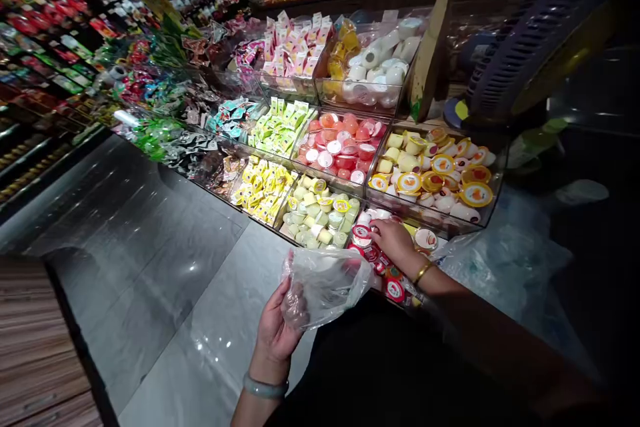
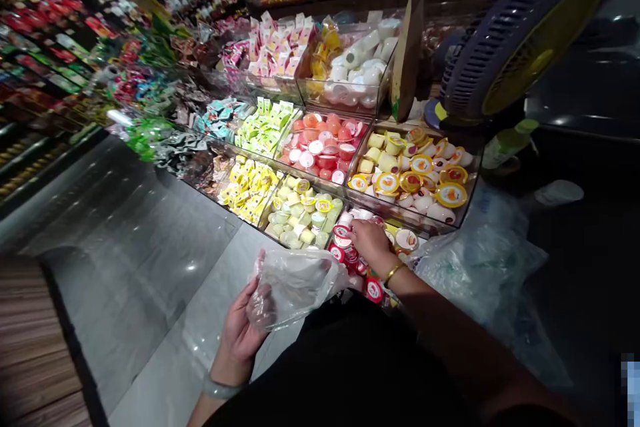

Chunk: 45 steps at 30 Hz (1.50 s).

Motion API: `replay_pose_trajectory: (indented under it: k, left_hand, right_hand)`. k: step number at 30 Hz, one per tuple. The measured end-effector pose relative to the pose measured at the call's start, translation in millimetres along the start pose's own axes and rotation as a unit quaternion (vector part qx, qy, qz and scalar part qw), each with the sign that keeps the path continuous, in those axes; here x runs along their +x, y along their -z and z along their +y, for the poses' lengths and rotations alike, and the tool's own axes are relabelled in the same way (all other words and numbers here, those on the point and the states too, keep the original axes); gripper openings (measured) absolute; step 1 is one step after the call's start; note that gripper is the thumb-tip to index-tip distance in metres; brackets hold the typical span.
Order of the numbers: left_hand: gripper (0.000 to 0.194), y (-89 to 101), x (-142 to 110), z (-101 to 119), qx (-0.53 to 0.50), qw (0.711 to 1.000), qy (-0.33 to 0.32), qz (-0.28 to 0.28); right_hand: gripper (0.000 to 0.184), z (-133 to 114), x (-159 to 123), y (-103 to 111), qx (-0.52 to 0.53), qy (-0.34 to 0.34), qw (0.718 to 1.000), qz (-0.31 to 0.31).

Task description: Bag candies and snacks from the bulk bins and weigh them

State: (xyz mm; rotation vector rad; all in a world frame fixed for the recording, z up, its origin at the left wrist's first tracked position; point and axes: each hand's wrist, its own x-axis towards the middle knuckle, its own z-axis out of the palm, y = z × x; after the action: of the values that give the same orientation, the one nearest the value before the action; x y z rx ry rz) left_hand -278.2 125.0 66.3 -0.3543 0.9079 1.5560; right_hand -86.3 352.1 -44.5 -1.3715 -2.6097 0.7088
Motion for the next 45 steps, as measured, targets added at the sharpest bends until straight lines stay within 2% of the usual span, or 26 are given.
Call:
replay_pose_trajectory:
  k: [6, 11, 14, 17, 19, 20, 22, 24, 26, 28, 30, 32, 35, 37, 38, 42, 45]
  left_hand:
    - [0.033, -6.9, 3, -21, -0.030, 0.999, -0.011, 0.011]
    - [0.016, -5.4, 16, -22, -0.016, 1.000, 0.021, 0.011]
    - [0.006, -3.6, 26, -20, -0.002, 0.999, 0.048, 0.007]
    - [0.013, -3.1, 35, -20, 0.004, 0.996, 0.086, -0.002]
    - [0.022, -3.7, 40, -21, 0.001, 0.994, 0.105, -0.011]
    - [0.025, -4.4, 42, -22, -0.002, 0.994, 0.111, -0.014]
    - [0.028, -6.2, 45, -23, -0.008, 0.993, 0.119, -0.020]
    - [0.030, -8.3, 47, -25, -0.015, 0.992, 0.126, -0.024]
    - [0.030, -10.1, 48, -27, -0.019, 0.990, 0.135, -0.025]
    - [0.029, -11.2, 50, -28, -0.025, 0.989, 0.141, -0.026]
    - [0.027, -11.7, 52, -28, -0.031, 0.989, 0.141, -0.026]
    - [0.023, -12.2, 55, -26, -0.040, 0.990, 0.136, -0.027]
    - [0.025, -13.3, 57, -22, -0.048, 0.989, 0.140, -0.027]
    - [0.032, -14.6, 59, -21, -0.048, 0.986, 0.156, -0.026]
    - [0.035, -15.5, 59, -20, -0.048, 0.985, 0.166, -0.025]
    - [0.041, -21.4, 52, -21, -0.051, 0.982, 0.180, -0.018]
    - [0.038, -29.6, 38, -18, -0.056, 0.983, 0.174, -0.013]
  right_hand:
    - [0.019, -3, 16, -20, -0.023, 0.012, 0.999, -0.024]
    - [0.022, 4, 22, -24, -0.026, 0.005, 0.999, -0.031]
    - [0.024, 6, 17, -5, -0.026, -0.006, 1.000, -0.015]
    - [0.029, 2, -1, 37, 0.012, 0.010, 0.998, 0.057]
    - [0.031, -8, -19, 65, 0.056, 0.063, 0.992, 0.096]
    - [0.032, -16, -28, 75, 0.068, 0.101, 0.989, 0.089]
    - [0.028, -34, -44, 82, 0.058, 0.182, 0.981, 0.030]
    - [0.021, -52, -56, 73, 0.015, 0.242, 0.970, -0.037]
    - [0.016, -65, -62, 55, -0.035, 0.269, 0.960, -0.076]
    - [0.016, -69, -63, 39, -0.057, 0.272, 0.956, -0.090]
    - [0.015, -64, -56, 30, -0.024, 0.262, 0.962, -0.079]
    - [0.016, -50, -41, 28, 0.036, 0.224, 0.973, -0.045]
    - [0.019, -22, -5, 22, 0.065, 0.097, 0.993, -0.006]
    - [0.020, -7, 23, 10, 0.038, 0.003, 0.999, -0.024]
    - [0.026, -2, 35, 1, 0.029, -0.021, 0.999, -0.031]
    - [0.058, 2, 66, -38, 0.014, -0.060, 0.997, -0.048]
    - [0.066, 0, 72, -58, 0.011, -0.080, 0.996, -0.050]
